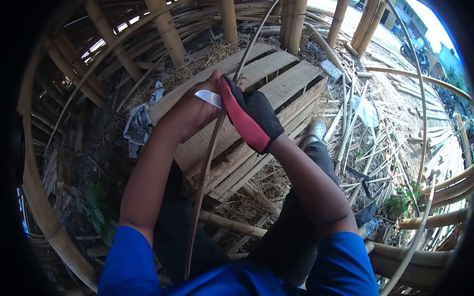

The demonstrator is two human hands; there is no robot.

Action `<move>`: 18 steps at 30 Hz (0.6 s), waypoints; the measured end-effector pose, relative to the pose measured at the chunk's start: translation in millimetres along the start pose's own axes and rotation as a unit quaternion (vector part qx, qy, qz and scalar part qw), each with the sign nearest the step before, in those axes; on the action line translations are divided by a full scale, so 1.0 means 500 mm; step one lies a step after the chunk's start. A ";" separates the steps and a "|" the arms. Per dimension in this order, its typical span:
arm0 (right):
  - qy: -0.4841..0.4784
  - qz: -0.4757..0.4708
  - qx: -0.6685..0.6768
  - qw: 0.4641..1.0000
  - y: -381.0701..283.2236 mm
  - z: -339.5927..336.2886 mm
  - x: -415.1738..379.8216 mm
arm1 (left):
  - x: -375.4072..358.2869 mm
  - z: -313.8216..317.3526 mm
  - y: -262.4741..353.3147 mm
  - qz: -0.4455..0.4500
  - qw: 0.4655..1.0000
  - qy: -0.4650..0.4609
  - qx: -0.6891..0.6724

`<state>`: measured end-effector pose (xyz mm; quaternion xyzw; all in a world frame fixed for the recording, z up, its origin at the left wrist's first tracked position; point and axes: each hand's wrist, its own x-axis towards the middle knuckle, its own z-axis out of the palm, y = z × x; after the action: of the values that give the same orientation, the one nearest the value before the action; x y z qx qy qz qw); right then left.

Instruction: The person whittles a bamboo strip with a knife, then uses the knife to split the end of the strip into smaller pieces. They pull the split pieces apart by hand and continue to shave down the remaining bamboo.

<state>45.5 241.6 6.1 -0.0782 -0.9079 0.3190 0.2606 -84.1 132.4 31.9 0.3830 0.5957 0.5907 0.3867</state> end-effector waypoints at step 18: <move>-0.176 0.316 0.413 0.836 -0.074 0.029 -0.018 | 0.047 -0.015 -0.097 -0.059 0.978 -0.012 -0.201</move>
<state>46.5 202.2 15.7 -0.1882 -0.6483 0.7377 -0.0099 -100.7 150.4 -16.8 0.2686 0.4814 0.6697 0.4977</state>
